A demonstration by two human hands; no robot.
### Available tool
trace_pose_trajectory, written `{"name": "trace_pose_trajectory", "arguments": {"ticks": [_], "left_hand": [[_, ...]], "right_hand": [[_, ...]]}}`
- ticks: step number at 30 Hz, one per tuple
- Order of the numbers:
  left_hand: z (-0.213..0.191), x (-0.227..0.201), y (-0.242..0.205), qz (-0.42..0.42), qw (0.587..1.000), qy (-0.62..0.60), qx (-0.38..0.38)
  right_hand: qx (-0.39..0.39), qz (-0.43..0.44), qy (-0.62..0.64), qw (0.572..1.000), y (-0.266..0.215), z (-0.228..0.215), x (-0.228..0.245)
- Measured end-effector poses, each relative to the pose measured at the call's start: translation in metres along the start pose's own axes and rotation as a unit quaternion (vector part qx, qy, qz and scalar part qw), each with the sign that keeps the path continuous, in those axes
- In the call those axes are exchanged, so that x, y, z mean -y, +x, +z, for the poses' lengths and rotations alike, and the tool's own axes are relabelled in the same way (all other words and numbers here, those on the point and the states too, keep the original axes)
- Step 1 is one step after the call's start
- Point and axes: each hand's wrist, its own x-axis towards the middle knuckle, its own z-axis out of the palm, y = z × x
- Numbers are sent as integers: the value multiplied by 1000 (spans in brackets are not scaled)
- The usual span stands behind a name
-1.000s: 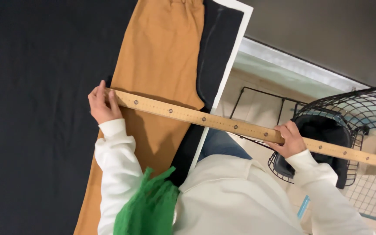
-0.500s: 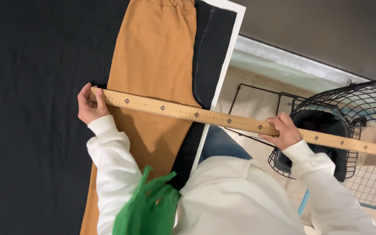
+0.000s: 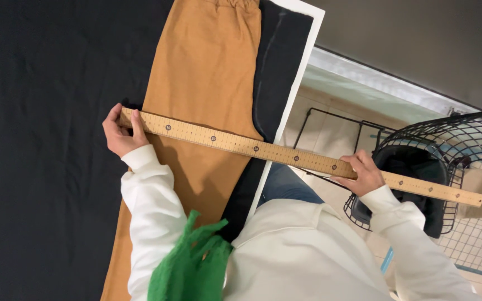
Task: Use a ruler and tailor's chalk to measure and mark cutting lines on a pair of pants on a workbench.
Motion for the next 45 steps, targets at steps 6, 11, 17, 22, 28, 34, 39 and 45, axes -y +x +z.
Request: {"name": "trace_pose_trajectory", "arguments": {"ticks": [6,11,17,22,28,34,39,45], "left_hand": [[4,2,-3,-32,997,-64,-6],[6,-14,-1,14,1000,22,-16],[8,-9,-2,106,989,94,-49],[7,-18,-3,5,997,50,-58],[5,-20,-6,13,999,6,-45],[6,-27,-13,82,994,-65,-30],[2,-45,-14,90,995,-5,34],[6,-38,-13,119,992,8,29]], "right_hand": [[-15,-3,-1,1000,-3,5,0],[-29,5,0,1000,-10,6,2],[-35,10,2,999,-9,4,6],[-21,28,17,999,-7,5,6],[-7,31,23,999,-13,2,-3],[8,67,23,997,-30,-16,-9],[17,78,22,997,-42,-28,-17],[16,71,24,997,-29,-36,-1]]}}
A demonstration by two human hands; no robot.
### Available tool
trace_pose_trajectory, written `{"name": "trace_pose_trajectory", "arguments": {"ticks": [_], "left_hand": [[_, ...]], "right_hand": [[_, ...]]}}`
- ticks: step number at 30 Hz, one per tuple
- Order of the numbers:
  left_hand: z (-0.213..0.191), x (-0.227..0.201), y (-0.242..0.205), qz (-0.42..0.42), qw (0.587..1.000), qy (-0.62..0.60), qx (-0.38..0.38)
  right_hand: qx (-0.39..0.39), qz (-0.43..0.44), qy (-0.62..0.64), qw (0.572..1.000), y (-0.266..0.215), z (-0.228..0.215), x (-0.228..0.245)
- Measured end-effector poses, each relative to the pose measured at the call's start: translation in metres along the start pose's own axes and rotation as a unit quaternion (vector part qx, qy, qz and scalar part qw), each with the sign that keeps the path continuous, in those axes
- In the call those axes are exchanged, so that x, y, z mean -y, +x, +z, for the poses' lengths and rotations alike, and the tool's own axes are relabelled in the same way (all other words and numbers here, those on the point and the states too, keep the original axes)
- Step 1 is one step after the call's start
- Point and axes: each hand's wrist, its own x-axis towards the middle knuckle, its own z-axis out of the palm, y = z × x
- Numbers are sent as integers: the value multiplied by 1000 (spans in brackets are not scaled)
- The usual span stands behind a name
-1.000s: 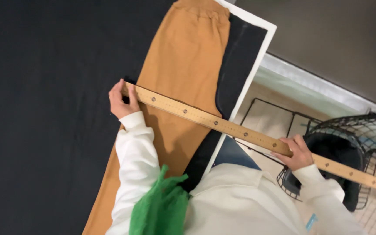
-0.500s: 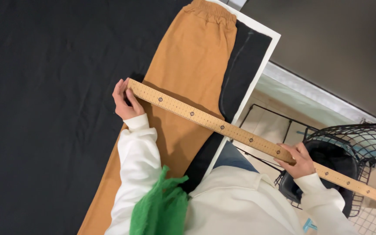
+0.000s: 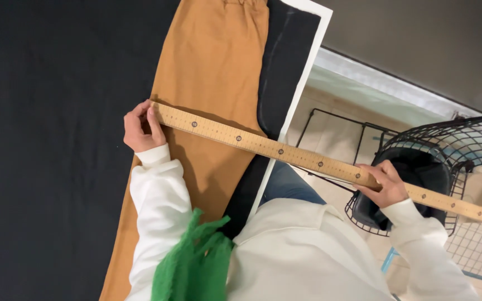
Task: Use a ruler and tailor's chalk to measure and mark cutting lines on a pair of pants on a workbench.
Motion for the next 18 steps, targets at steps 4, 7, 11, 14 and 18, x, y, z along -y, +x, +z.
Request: {"name": "trace_pose_trajectory", "arguments": {"ticks": [4,7,11,14,18], "left_hand": [[0,3,1,14,1000,14,5],[1,11,-1,12,1000,29,2],[1,8,1,-22,1000,21,-4],[1,9,3,-17,1000,27,-3],[2,10,3,-8,1000,27,2]], "right_hand": [[-6,-7,5,1000,3,3,-4],[-10,-15,6,1000,5,5,-4],[-10,-25,7,1000,9,7,0],[-11,-37,10,999,11,13,0],[-11,-35,15,999,11,17,0]]}}
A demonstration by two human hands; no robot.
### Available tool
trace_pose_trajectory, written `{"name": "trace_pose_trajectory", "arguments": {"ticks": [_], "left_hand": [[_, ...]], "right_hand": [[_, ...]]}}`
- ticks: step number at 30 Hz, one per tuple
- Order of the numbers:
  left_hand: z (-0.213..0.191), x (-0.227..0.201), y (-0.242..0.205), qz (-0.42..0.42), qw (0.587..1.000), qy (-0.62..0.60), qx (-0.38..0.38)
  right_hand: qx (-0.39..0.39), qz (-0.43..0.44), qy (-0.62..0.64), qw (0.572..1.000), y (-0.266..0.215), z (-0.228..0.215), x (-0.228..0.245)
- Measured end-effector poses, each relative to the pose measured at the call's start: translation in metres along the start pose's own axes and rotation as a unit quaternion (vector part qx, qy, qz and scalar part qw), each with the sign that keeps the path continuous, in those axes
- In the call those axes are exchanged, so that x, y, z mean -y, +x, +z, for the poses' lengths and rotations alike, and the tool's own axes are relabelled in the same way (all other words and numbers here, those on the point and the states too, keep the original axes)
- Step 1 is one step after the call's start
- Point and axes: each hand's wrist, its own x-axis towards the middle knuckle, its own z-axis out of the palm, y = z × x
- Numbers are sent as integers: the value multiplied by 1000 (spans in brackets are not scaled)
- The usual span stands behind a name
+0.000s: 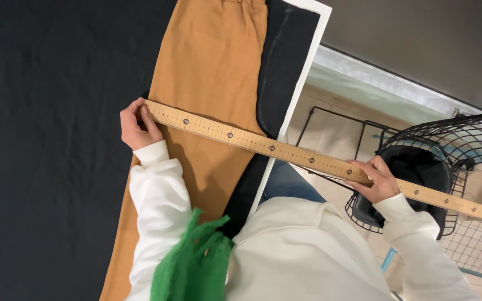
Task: Use a ruler and tailor's chalk to measure and mark cutting lines on a pair of pants on a workbench.
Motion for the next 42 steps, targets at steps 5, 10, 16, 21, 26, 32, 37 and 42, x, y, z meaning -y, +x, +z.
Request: {"name": "trace_pose_trajectory", "arguments": {"ticks": [5,10,16,21,26,32,37,42], "left_hand": [[0,-2,2,31,999,10,-6],[0,-3,2,32,999,6,-6],[0,-2,3,39,999,14,-5],[0,-3,2,31,999,27,-7],[-1,-5,2,36,999,25,-8],[0,-4,1,24,999,21,-5],[0,-2,1,20,999,34,-1],[-1,-3,1,16,999,29,-3]], "right_hand": [[1,-9,-3,1000,3,-2,0],[10,-6,-6,1000,2,2,-9],[8,-3,-6,1000,2,2,-8],[5,-12,2,1000,1,2,-9],[2,-15,5,1000,1,4,-11],[9,-8,-3,1000,2,5,-13],[14,1,-4,1000,3,6,-15],[17,4,1,1000,3,6,-15]]}}
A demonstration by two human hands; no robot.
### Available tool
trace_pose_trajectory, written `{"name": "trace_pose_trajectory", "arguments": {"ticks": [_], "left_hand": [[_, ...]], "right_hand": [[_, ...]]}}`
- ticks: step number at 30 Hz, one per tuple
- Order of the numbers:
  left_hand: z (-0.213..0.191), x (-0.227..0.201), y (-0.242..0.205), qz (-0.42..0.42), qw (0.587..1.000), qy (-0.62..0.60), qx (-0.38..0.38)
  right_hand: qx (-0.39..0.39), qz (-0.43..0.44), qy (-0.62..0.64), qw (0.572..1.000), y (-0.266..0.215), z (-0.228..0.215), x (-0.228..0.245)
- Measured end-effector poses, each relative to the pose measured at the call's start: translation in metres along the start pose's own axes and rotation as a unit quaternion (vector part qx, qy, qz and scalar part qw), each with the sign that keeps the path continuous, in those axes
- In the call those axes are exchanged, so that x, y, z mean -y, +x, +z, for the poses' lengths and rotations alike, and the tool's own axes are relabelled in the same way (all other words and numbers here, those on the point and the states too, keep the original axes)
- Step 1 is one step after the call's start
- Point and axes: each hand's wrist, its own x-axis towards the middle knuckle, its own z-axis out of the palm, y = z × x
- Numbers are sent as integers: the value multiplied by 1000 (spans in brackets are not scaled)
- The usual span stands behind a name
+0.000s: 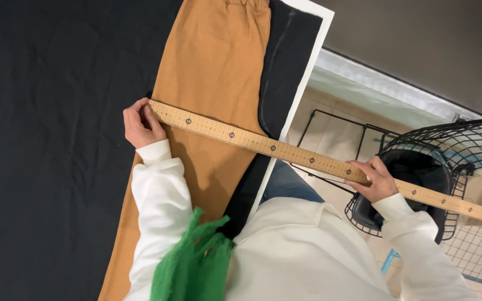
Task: Use a ruler and tailor's chalk to measure and mark cutting lines on a pair of pants on a workbench.
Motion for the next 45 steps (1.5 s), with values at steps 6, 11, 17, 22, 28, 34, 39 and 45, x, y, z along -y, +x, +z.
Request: {"name": "trace_pose_trajectory", "arguments": {"ticks": [6,11,17,22,28,34,39,45], "left_hand": [[-1,0,0,-19,1000,0,9],[0,2,-1,12,1000,-4,1],[-1,-5,-1,-27,1000,-15,-4],[-3,-4,-8,-37,995,-89,-36],[-5,-11,-13,-46,998,-49,-1],[-1,-9,-9,2,1000,0,-23],[0,-11,-12,-65,998,-4,-17],[2,-7,-14,-62,998,20,-4]], "right_hand": [[3,4,15,1000,-1,0,1],[6,10,7,1000,0,0,-1],[-4,-4,16,1000,-3,-5,4],[-12,-11,-13,1000,-17,-13,-6],[-4,30,-10,1000,-24,-16,-12],[-8,42,-11,999,-14,-8,-3],[-7,29,-17,999,-15,-9,-3],[-13,34,-25,999,-13,-7,2]]}}
